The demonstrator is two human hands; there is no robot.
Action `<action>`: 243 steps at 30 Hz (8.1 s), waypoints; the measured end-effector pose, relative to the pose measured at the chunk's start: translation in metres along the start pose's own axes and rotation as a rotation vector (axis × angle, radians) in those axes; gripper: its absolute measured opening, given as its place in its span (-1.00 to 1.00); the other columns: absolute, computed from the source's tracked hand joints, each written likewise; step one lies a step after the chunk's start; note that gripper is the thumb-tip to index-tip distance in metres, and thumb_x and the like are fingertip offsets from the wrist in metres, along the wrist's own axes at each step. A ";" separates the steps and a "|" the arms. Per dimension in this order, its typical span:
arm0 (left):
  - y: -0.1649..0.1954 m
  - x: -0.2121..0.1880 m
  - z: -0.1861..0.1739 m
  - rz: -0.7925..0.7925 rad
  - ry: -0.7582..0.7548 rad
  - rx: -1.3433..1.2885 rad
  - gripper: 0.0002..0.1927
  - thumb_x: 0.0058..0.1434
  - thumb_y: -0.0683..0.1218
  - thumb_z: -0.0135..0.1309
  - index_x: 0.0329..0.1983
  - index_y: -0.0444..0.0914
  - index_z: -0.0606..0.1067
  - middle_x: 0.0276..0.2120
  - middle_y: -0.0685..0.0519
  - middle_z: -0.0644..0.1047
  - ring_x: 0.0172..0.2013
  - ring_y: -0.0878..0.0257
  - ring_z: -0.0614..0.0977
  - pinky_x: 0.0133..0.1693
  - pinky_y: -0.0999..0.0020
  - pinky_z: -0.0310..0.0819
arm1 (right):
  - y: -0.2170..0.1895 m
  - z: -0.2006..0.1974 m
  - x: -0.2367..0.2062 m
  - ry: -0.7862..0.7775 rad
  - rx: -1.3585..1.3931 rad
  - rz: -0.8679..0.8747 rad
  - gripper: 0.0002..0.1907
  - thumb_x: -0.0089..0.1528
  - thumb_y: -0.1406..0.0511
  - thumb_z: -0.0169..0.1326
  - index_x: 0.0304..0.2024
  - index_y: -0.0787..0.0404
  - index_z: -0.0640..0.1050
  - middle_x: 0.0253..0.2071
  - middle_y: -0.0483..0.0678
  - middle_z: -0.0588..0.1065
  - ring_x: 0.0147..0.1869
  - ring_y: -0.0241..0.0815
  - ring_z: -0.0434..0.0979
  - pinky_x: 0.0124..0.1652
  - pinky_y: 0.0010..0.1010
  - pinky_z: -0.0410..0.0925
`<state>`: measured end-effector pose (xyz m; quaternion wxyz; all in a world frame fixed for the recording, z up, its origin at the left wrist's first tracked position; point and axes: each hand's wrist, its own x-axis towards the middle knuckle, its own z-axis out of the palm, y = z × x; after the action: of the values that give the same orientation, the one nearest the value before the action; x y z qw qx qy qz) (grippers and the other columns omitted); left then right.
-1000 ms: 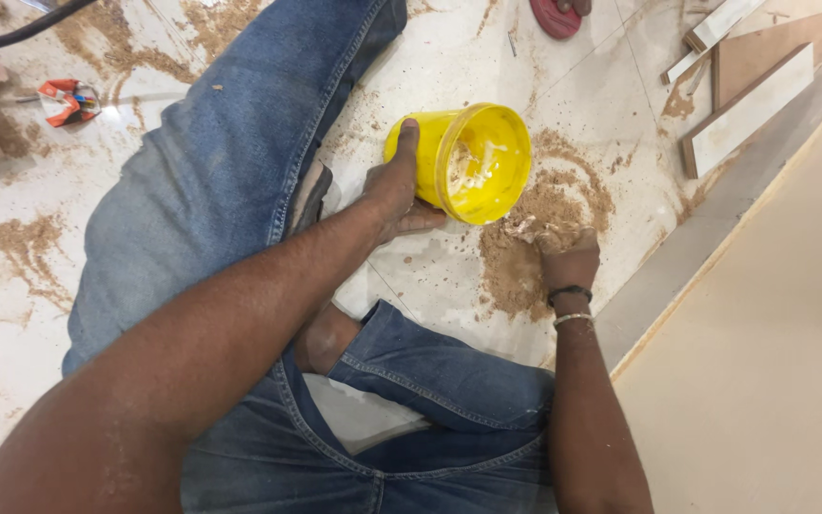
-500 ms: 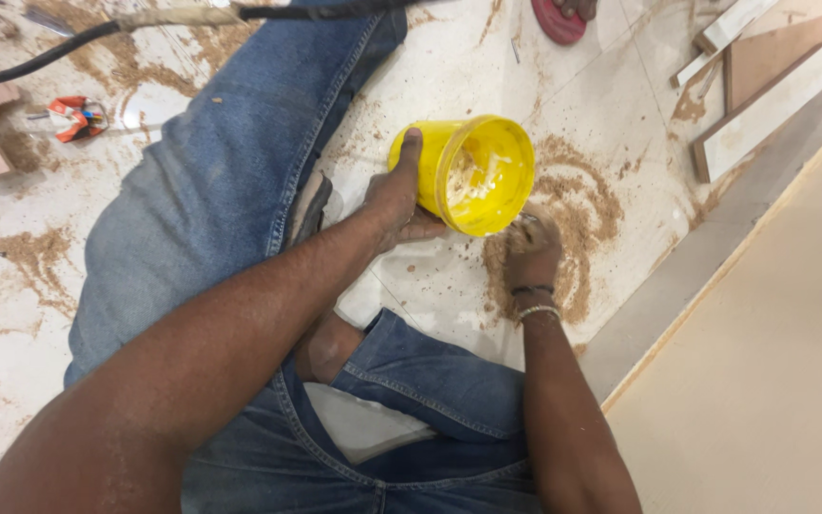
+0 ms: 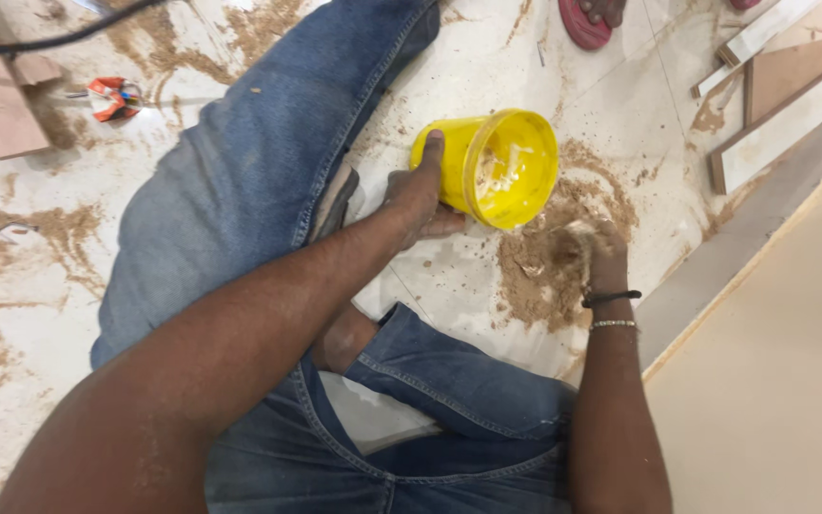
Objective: The person mixes a brown paste with a white substance in a yellow container using their hands. They then apply the paste by hand to the edges of a blue board with gold patterns.
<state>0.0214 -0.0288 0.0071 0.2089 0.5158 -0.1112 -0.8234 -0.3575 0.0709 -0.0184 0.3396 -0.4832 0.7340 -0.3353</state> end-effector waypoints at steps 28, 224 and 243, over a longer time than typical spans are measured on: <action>-0.002 0.008 0.001 0.005 -0.030 0.039 -0.07 0.26 0.48 -0.33 0.21 -0.43 0.37 -0.07 -0.29 0.58 -0.22 0.05 0.77 -0.29 0.27 0.77 | -0.028 0.003 -0.039 -0.255 -0.430 0.212 -0.23 0.06 0.38 0.31 0.31 0.18 0.33 0.22 0.01 0.42 0.21 -0.17 0.43 0.13 -0.34 0.36; -0.001 0.012 0.000 0.065 0.130 0.103 -0.32 0.34 0.28 -0.08 0.00 -0.49 0.45 -0.23 -0.19 0.59 -0.36 0.08 0.73 -0.40 0.27 0.76 | -0.023 0.063 -0.052 -0.235 -0.880 -0.023 0.13 -0.10 0.13 0.48 0.39 0.28 0.19 0.27 0.33 0.34 0.19 0.22 0.45 0.03 -0.04 0.45; -0.006 0.015 0.001 0.121 0.214 0.102 -0.44 0.31 0.23 -0.02 -0.06 -0.40 0.39 -0.33 -0.10 0.56 -0.44 0.16 0.72 -0.47 0.27 0.75 | -0.027 -0.001 -0.018 -0.036 -0.605 0.009 -0.72 0.19 0.38 0.29 -0.06 0.33 0.61 -0.09 0.14 0.58 -0.03 -0.03 0.57 -0.03 -0.31 0.42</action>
<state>0.0136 -0.0303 -0.0068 0.2426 0.6030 -0.1609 -0.7428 -0.3401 0.0800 0.0077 0.1950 -0.5649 0.7966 -0.0913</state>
